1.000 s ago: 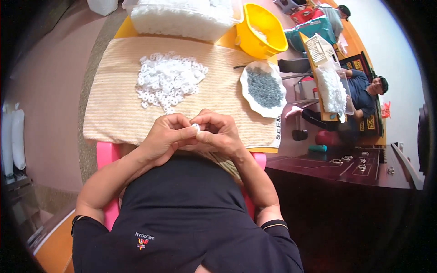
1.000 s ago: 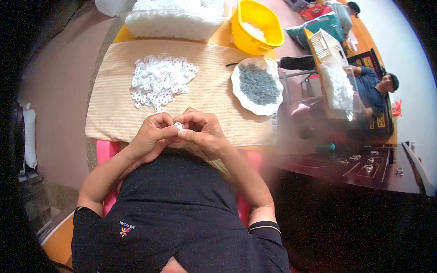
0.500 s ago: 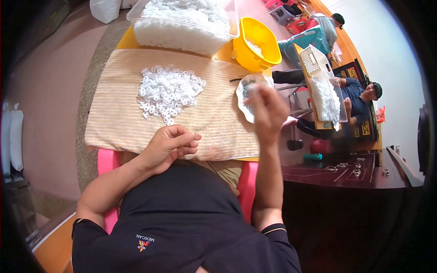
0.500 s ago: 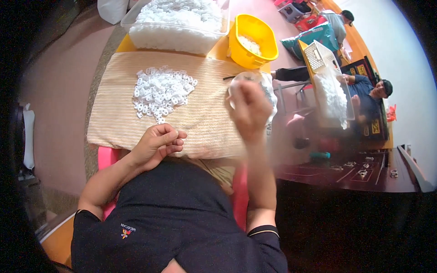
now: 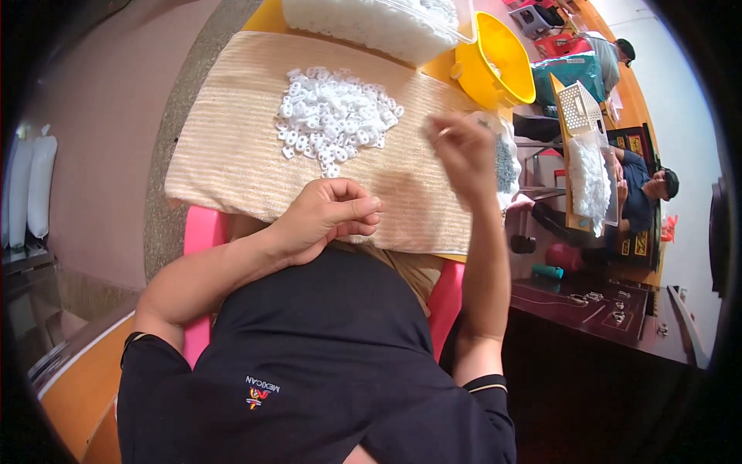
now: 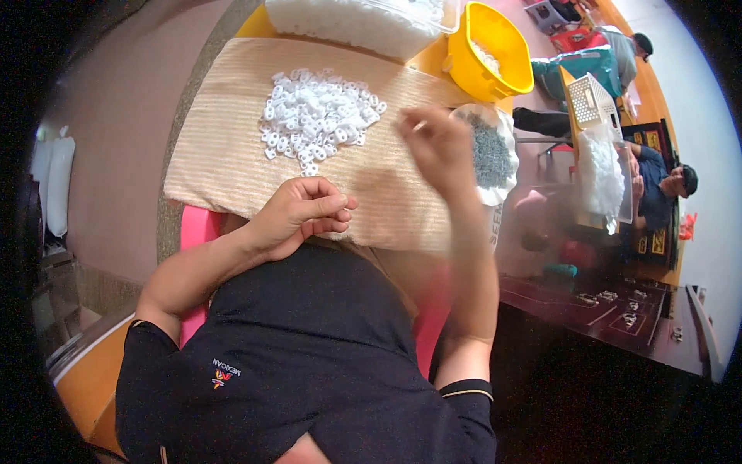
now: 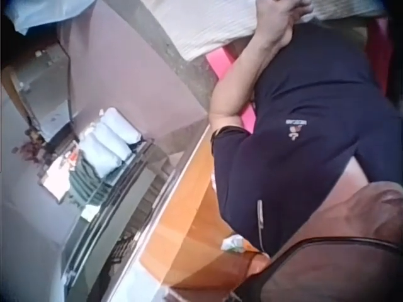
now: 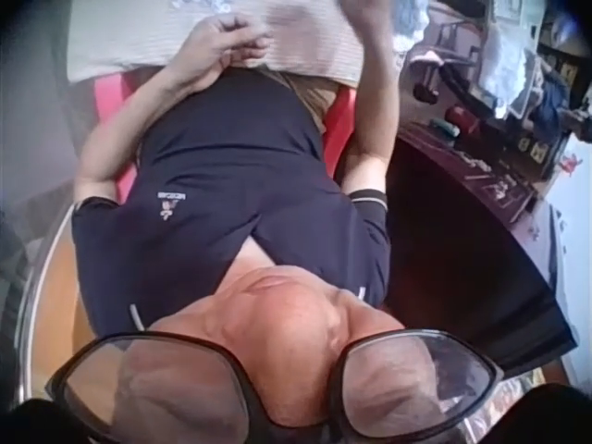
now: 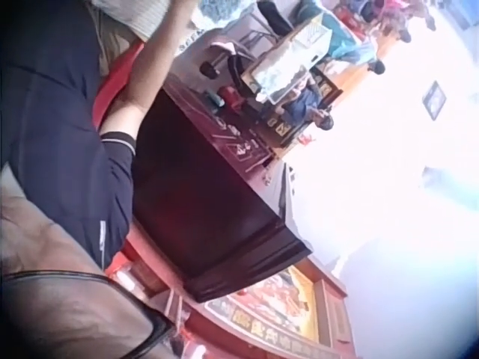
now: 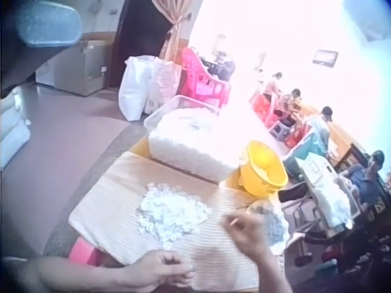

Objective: Assembling small grey inserts into white plastic housings by hand.

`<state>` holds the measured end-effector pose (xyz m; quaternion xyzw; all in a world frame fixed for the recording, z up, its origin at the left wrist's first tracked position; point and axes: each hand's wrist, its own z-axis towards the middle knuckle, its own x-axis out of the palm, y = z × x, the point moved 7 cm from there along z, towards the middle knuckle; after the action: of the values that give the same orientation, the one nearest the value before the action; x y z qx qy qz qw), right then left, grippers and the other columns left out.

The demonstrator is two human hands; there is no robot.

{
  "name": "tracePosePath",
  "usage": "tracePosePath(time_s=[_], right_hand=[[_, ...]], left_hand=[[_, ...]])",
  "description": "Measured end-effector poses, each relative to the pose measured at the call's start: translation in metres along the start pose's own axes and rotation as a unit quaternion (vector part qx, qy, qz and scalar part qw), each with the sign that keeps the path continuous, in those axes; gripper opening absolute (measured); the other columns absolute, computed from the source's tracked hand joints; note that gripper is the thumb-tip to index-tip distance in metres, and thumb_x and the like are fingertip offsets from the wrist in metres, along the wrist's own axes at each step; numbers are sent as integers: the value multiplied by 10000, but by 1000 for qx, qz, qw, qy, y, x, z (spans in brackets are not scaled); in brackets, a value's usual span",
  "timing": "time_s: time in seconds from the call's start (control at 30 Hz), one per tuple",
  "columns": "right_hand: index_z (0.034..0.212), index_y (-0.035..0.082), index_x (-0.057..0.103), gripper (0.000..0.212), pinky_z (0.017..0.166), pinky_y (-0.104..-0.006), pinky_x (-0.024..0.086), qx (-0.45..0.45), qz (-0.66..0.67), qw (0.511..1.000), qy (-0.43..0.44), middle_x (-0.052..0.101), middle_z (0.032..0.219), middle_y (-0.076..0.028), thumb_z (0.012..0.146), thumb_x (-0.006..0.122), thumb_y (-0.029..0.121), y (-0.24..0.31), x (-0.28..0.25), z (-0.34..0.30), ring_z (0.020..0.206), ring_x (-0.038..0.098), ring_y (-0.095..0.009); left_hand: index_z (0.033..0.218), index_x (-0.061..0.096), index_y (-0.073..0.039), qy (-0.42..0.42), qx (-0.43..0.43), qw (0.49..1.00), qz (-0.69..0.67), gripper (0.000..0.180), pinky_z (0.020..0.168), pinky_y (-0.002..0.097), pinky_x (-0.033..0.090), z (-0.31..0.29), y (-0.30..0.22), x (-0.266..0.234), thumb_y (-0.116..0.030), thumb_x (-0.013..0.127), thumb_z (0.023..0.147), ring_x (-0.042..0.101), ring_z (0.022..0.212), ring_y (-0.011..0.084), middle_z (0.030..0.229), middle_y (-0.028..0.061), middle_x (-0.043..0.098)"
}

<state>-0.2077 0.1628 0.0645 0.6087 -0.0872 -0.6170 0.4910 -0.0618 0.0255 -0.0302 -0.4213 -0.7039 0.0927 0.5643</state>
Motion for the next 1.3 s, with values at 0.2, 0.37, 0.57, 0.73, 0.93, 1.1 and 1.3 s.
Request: tracePosePath(time_s=[0.2,0.37,0.57,0.73,0.93,1.1,1.3], right_hand=[[1010,6,691,254,638,-295,488,15,-75,995,60,669,850,-94,771,735,81,0,55,-23,655,607,-179],[998,22,702,250,704,-389,508,-8,-175,983,49,677,905,-138,818,701,196,10,62,-17,767,663,-311],[943,36,710,189,715,-404,506,-8,-184,982,31,671,910,-158,833,679,186,7,64,-18,806,657,-340],[923,28,706,154,696,-387,503,-21,-169,985,19,670,868,-157,835,674,151,7,57,-22,774,654,-320],[909,-25,687,108,567,-249,479,89,83,989,89,663,790,-57,866,688,74,-1,54,-49,651,597,-93],[903,-44,670,102,564,-209,481,123,267,943,156,641,817,-53,887,676,56,15,62,-72,662,588,-80],[938,-53,658,103,576,-216,491,148,391,890,183,632,857,-60,880,671,31,17,67,-78,665,595,-97]], left_hand=[[962,629,-15,2,-6,1000,9,135,757,250,569,-1,1,3,-139,654,916,653,799,111,965,84,664],[969,628,-11,1,-1,1000,5,140,755,261,572,-2,2,2,-136,657,914,652,802,119,979,91,662],[968,626,-14,6,1,1000,1,137,756,273,576,0,3,1,-135,658,912,653,808,123,987,98,661],[961,628,-20,9,-2,1000,-6,133,742,270,578,1,4,1,-144,651,919,658,803,124,989,92,662],[1033,592,-47,-22,19,999,-42,159,727,266,574,-1,-1,0,-174,622,942,658,805,123,956,69,660],[1056,580,-74,4,21,997,-74,151,749,270,568,1,3,0,-175,614,948,651,819,117,929,45,655],[1033,585,-70,25,6,997,-69,129,737,281,571,0,4,2,-140,630,933,656,802,126,916,42,655]])
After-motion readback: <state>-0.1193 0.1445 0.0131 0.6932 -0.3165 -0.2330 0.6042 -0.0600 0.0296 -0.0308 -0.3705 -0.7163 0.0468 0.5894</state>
